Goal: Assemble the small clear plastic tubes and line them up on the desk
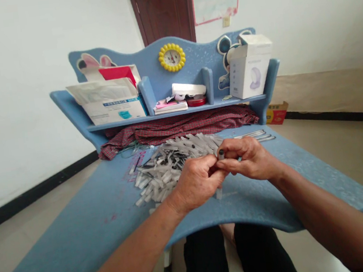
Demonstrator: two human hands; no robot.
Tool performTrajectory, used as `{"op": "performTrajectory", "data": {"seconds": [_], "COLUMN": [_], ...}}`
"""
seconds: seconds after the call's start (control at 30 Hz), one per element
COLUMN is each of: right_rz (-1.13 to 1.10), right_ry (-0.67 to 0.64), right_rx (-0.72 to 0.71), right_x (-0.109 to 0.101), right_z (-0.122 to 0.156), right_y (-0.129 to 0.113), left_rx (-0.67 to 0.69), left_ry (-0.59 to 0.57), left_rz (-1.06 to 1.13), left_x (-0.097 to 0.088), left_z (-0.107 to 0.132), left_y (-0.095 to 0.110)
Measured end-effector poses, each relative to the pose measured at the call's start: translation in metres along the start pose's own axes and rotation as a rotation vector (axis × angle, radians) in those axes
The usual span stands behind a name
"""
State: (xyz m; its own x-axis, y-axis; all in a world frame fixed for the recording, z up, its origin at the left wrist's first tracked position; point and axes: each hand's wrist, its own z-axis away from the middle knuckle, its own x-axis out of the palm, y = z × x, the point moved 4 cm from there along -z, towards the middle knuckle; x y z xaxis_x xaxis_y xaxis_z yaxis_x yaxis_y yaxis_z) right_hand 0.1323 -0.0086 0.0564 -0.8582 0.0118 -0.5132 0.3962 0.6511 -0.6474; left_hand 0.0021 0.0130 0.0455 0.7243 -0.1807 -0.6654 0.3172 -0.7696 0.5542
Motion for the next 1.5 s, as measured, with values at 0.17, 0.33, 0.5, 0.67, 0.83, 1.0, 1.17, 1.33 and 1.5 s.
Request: {"op": "performTrajectory", "data": {"seconds": [0.17, 0.33, 0.5, 0.67, 0.83, 1.0, 1.17, 1.33, 1.5], "right_rz": [-0.133, -0.283, -0.362, -0.397, -0.249, -0.109, -0.11, -0.154, -0.13], "right_ry": [0.005, 0.072, 0.118, 0.209, 0.548, 0.752, 0.849, 0.8, 0.726], "right_rx": [0.06, 0.136, 0.213, 0.293, 0.532, 0.752, 0.936, 1.159, 1.266], "right_x": [0.002, 0.006, 0.011, 0.001, -0.048, -0.098, -0.114, -0.107, -0.101], "right_z": [0.0, -0.003, -0.006, -0.01, -0.008, 0.013, 0.048, 0.069, 0.073], "right_y": [0.009, 0.022, 0.028, 0.04, 0.064, 0.088, 0.121, 0.152, 0.165], "left_rx": [0.012, -0.029, -0.062, -0.086, -0.103, -0.055, -0.035, -0.053, -0.078], "left_ry": [0.028, 0.053, 0.027, 0.014, 0.058, 0.073, 0.096, 0.096, 0.085], "left_rz": [-0.002, 0.02, 0.071, 0.05, 0.016, -0.031, -0.061, -0.083, -0.072], "left_x": [0.003, 0.007, 0.01, 0.008, 0.003, 0.001, -0.003, -0.007, -0.008], "left_z": [-0.002, -0.002, -0.001, -0.003, -0.004, -0.003, -0.003, -0.004, -0.005], "left_y": [-0.002, -0.01, -0.015, -0.021, -0.023, -0.02, -0.02, -0.022, -0.025]}}
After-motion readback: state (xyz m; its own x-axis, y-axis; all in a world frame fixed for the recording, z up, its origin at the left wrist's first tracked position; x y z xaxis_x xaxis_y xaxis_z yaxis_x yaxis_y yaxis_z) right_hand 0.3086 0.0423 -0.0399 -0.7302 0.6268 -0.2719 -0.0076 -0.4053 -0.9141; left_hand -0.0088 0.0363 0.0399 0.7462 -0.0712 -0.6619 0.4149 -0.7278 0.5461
